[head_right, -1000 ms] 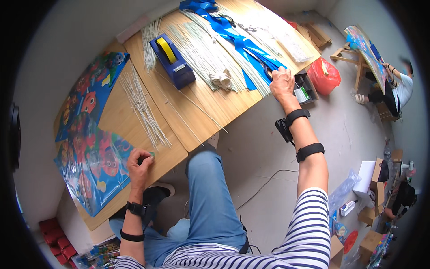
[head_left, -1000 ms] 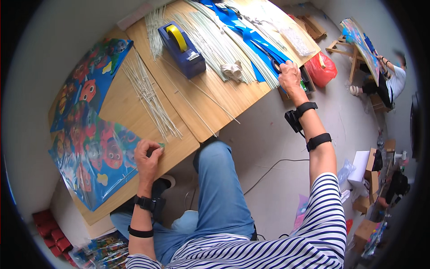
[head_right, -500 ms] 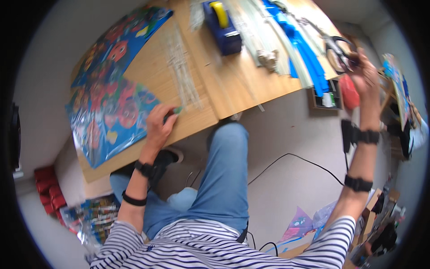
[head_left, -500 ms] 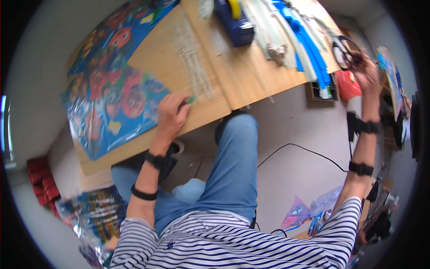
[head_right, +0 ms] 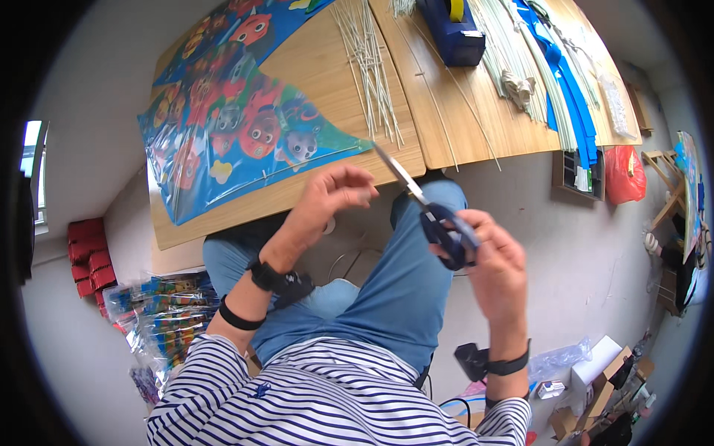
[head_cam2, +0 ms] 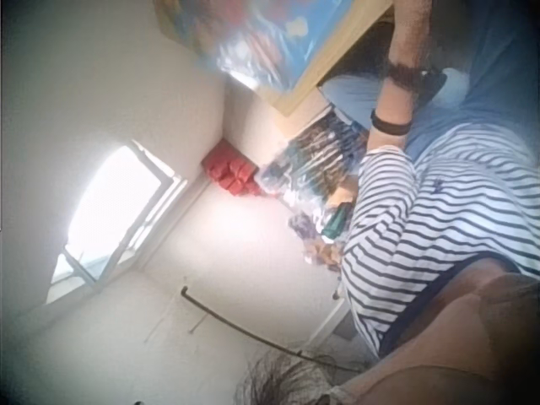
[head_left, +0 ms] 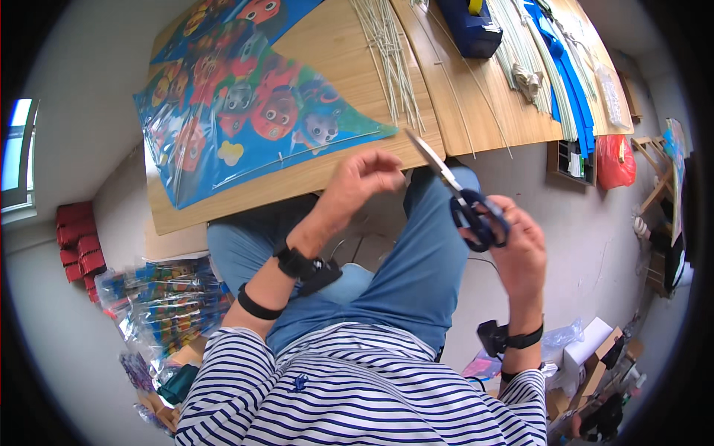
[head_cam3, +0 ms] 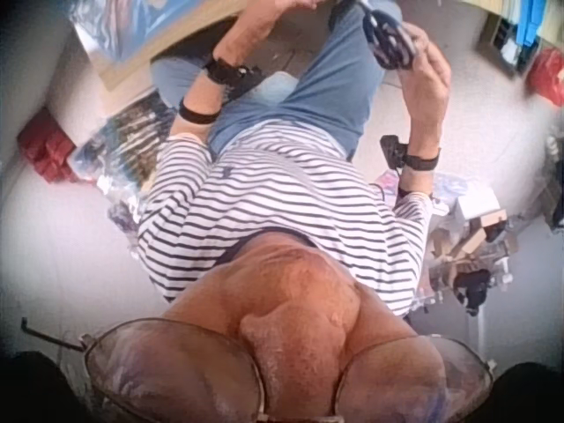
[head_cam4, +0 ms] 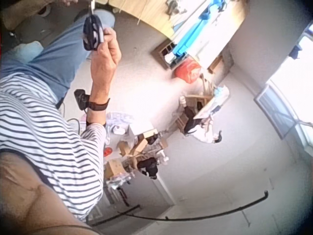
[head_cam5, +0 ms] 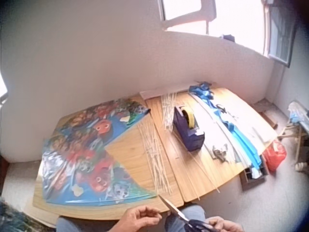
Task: Assembling kites by attaching structural sticks and adhesive tape to printed plastic sheets.
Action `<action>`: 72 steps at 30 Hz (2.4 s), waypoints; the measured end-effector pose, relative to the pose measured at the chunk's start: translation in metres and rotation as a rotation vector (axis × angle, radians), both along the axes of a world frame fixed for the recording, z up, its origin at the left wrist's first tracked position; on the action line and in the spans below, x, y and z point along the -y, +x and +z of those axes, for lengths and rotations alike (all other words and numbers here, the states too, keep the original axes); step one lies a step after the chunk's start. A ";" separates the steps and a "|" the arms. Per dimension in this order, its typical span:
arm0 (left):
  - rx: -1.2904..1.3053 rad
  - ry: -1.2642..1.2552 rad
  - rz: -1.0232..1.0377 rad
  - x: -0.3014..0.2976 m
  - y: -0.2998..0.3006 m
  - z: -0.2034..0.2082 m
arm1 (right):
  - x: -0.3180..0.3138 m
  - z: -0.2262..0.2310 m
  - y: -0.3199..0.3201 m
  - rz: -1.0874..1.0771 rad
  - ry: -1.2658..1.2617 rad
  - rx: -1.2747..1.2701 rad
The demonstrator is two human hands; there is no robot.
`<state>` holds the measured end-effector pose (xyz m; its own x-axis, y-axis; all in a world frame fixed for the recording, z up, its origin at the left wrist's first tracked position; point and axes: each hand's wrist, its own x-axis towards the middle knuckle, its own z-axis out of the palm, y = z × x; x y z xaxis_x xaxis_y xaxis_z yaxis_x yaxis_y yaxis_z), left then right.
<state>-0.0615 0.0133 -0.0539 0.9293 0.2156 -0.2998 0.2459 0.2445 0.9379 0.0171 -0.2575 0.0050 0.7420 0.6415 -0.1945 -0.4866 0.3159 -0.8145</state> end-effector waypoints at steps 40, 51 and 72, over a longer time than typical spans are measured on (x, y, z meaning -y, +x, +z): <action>0.225 1.352 0.089 -0.044 0.018 -0.029 | -0.117 -0.045 0.058 0.006 -0.723 0.421; 0.211 1.112 0.063 -0.004 -0.057 -0.003 | -0.070 -0.034 0.032 0.212 -0.859 0.403; -0.252 -0.832 0.574 0.051 -0.036 -0.052 | -0.019 -0.016 0.028 0.528 -1.247 0.779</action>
<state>-0.0974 -0.0376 -0.1058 0.6423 0.2422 -0.7272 0.0530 0.9325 0.3573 0.0451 -0.2384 -0.0115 0.6604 0.5845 -0.4714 0.3304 -0.7899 -0.5166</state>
